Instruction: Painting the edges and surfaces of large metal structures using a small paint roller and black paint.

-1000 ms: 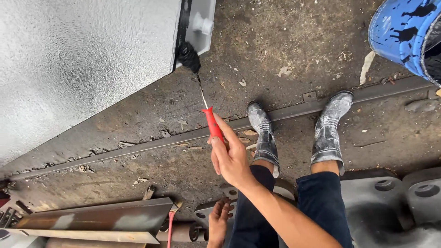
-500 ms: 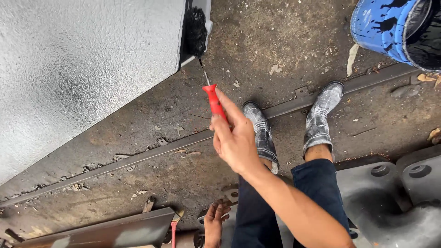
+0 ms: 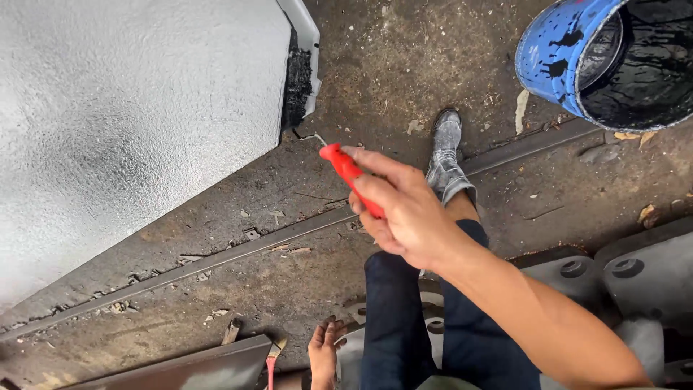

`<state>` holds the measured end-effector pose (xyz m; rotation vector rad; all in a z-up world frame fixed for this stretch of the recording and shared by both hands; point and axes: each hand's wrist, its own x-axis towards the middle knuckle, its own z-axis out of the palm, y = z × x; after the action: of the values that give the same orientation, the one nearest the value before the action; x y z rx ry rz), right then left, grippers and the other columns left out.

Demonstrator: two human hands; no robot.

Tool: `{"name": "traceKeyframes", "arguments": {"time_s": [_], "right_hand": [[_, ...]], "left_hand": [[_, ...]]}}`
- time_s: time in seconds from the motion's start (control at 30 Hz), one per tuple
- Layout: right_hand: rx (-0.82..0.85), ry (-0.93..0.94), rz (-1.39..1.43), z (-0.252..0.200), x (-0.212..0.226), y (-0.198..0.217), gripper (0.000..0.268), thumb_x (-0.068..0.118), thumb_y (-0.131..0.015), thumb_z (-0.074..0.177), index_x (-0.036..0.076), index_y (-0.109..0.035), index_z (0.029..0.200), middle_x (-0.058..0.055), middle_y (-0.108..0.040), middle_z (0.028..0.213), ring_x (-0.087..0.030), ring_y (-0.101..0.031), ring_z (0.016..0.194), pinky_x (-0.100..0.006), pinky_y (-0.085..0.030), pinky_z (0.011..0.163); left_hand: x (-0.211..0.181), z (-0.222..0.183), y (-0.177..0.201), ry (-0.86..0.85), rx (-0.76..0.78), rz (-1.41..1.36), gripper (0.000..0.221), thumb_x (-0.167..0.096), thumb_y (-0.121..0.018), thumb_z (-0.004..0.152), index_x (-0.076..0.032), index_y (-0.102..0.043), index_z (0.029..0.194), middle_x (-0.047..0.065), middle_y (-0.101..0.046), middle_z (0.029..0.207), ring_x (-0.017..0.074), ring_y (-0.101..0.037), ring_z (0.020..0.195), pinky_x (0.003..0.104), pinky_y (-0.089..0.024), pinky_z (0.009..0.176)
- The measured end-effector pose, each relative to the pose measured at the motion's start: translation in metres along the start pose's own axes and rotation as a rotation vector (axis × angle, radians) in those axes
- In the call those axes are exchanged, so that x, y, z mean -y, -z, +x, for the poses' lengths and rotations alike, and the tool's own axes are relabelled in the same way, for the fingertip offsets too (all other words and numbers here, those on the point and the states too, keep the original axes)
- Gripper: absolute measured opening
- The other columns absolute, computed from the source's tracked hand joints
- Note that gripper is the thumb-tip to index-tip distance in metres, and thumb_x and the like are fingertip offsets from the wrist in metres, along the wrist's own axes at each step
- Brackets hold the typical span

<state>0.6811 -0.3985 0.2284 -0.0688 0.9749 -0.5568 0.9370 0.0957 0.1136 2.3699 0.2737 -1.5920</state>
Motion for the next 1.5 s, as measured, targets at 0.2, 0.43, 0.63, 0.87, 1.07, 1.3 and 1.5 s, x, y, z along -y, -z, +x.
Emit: {"name": "traceKeyframes", "arguments": {"time_s": [0.2, 0.43, 0.63, 0.87, 1.07, 1.3, 1.5], "right_hand": [[0.034, -0.056, 0.077, 0.008, 0.027, 0.012, 0.051, 0.015, -0.052, 0.103, 0.008, -0.046, 0.153, -0.008, -0.057, 0.084, -0.004, -0.041, 0.044, -0.022, -0.026, 0.032], [-0.07, -0.143, 0.109, -0.017, 0.054, 0.049, 0.05, 0.013, -0.05, 0.101, 0.009, -0.05, 0.151, -0.008, -0.061, 0.084, -0.005, -0.042, 0.041, -0.021, -0.025, 0.031], [-0.102, 0.129, -0.327, 0.022, 0.043, 0.105, 0.052, 0.01, -0.055, 0.101, 0.01, -0.047, 0.153, -0.005, -0.059, 0.085, -0.004, -0.044, 0.043, -0.022, -0.031, 0.035], [0.029, 0.531, -0.932, 0.088, -0.024, 0.143, 0.045, 0.012, -0.069, 0.102, 0.008, -0.06, 0.145, -0.013, -0.072, 0.128, -0.016, -0.068, 0.111, -0.031, -0.052, 0.094], [-0.006, 0.42, -0.808, 0.131, -0.041, 0.159, 0.048, 0.013, -0.071, 0.097, 0.011, -0.062, 0.144, -0.007, -0.073, 0.124, -0.013, -0.066, 0.11, -0.029, -0.051, 0.098], [0.174, 0.469, -1.245, 0.152, 0.041, 0.181, 0.049, 0.015, -0.077, 0.094, 0.02, -0.067, 0.142, -0.005, -0.067, 0.093, -0.014, -0.061, 0.081, -0.031, -0.051, 0.077], [0.201, 0.527, -1.377, 0.129, 0.065, 0.162, 0.049, 0.013, -0.076, 0.093, 0.018, -0.068, 0.141, -0.004, -0.065, 0.087, -0.012, -0.058, 0.074, -0.03, -0.05, 0.07]], "left_hand": [[-0.036, -0.046, -0.049, 0.044, -0.073, -0.083, 0.036, -0.028, -0.059, 0.1, -0.005, -0.068, 0.125, 0.01, -0.077, 0.113, 0.0207, -0.074, 0.1, 0.035, -0.057, 0.08], [-0.086, -0.102, -0.106, 0.086, -0.017, -0.003, 0.035, -0.028, -0.056, 0.102, -0.003, -0.068, 0.124, 0.007, -0.076, 0.113, 0.016, -0.072, 0.099, 0.031, -0.054, 0.08], [-0.073, -0.109, -0.111, 0.054, -0.027, -0.068, 0.038, -0.023, -0.059, 0.1, -0.003, -0.065, 0.131, 0.009, -0.076, 0.111, 0.0143, -0.07, 0.09, 0.028, -0.053, 0.075], [-0.058, -0.114, -0.11, 0.105, -0.019, -0.106, 0.04, -0.021, -0.058, 0.099, -0.002, -0.063, 0.133, 0.01, -0.075, 0.111, 0.0136, -0.07, 0.088, 0.029, -0.056, 0.077], [-0.039, -0.086, -0.091, 0.091, 0.013, -0.099, 0.04, -0.021, -0.058, 0.099, -0.002, -0.061, 0.135, 0.012, -0.075, 0.114, 0.0152, -0.072, 0.091, 0.03, -0.058, 0.078], [0.006, -0.054, -0.043, 0.09, -0.064, -0.095, 0.043, -0.022, -0.058, 0.099, -0.003, -0.06, 0.137, 0.014, -0.076, 0.117, 0.02, -0.074, 0.096, 0.032, -0.057, 0.077], [-0.021, -0.063, -0.066, 0.097, -0.063, -0.081, 0.043, -0.024, -0.057, 0.1, -0.003, -0.061, 0.137, 0.013, -0.076, 0.117, 0.0182, -0.074, 0.097, 0.032, -0.057, 0.08]]}}
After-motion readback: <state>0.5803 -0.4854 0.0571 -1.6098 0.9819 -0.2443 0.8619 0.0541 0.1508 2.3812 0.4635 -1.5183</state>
